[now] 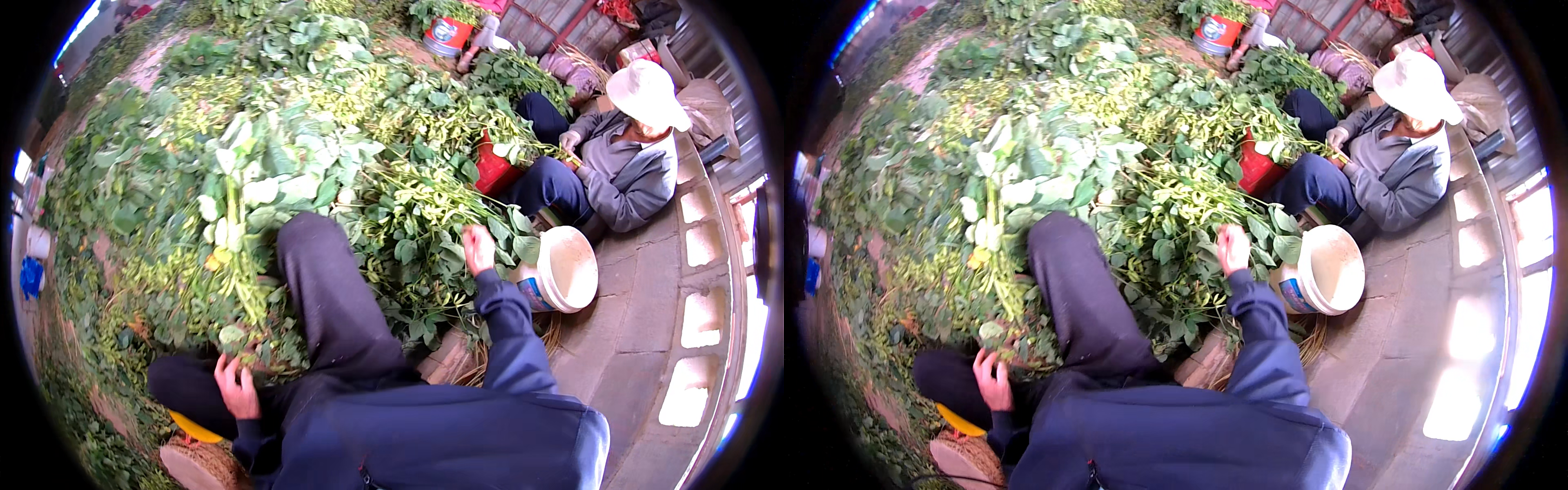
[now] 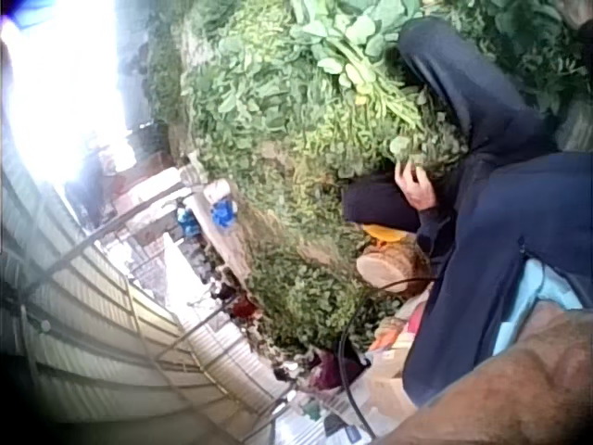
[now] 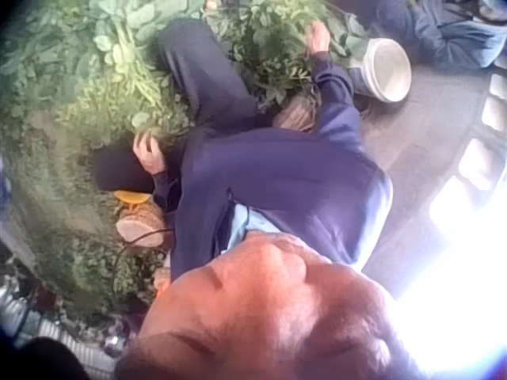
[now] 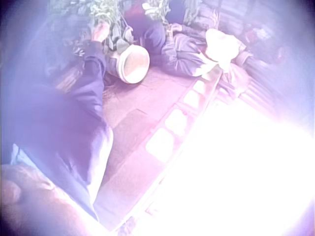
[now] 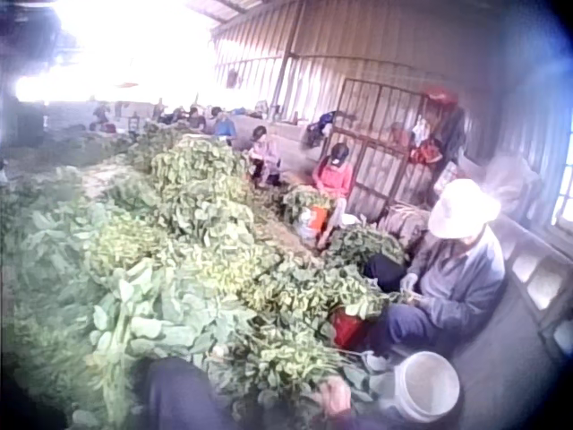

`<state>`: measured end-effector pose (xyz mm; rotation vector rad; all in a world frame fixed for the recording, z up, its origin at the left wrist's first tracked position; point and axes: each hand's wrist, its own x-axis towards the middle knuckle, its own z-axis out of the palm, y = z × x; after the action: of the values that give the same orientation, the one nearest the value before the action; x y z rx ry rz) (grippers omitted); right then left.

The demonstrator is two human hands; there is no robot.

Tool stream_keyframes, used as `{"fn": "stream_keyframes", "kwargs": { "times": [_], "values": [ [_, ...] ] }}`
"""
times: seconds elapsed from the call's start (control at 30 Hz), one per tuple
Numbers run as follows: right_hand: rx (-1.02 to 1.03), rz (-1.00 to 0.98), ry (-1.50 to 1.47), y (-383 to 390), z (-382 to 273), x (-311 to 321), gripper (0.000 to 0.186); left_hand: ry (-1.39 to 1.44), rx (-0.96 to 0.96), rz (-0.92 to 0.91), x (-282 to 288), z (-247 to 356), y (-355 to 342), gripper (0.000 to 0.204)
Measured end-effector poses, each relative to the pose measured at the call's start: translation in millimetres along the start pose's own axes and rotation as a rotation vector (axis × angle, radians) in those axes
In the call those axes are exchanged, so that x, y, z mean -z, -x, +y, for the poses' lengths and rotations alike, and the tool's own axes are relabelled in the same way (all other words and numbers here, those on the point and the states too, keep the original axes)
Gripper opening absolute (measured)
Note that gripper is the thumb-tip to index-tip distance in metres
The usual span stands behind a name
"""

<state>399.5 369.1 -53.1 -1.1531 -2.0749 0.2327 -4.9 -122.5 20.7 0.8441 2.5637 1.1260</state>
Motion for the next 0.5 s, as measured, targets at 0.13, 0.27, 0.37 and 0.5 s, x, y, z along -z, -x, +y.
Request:
{"fn": "stream_keyframes", "kwargs": {
  "times": [0.13,0.27,0.37,0.5],
  "values": [
    [-0.116,0.034,0.197,-94.8,72.1,-25.2,0.018,-0.101,-0.003,-0.008,-4.0,3.2,1.4,0.022],
    [-0.219,-0.149,0.383,-128.7,162.3,-85.6,0.041,-0.012,0.169,-0.054,-12.4,10.8,-7.4,0.023],
    [-0.437,-0.336,0.436,-120.1,214.4,-135.7,0.062,-0.082,0.183,-0.084,-6.4,8.8,-10.8,0.024],
    [-0.592,-0.75,0.309,-26.1,291.2,-199.2,0.051,-0.132,0.2,-0.186,-14.2,28.2,-36.2,0.026]
  ]
}}
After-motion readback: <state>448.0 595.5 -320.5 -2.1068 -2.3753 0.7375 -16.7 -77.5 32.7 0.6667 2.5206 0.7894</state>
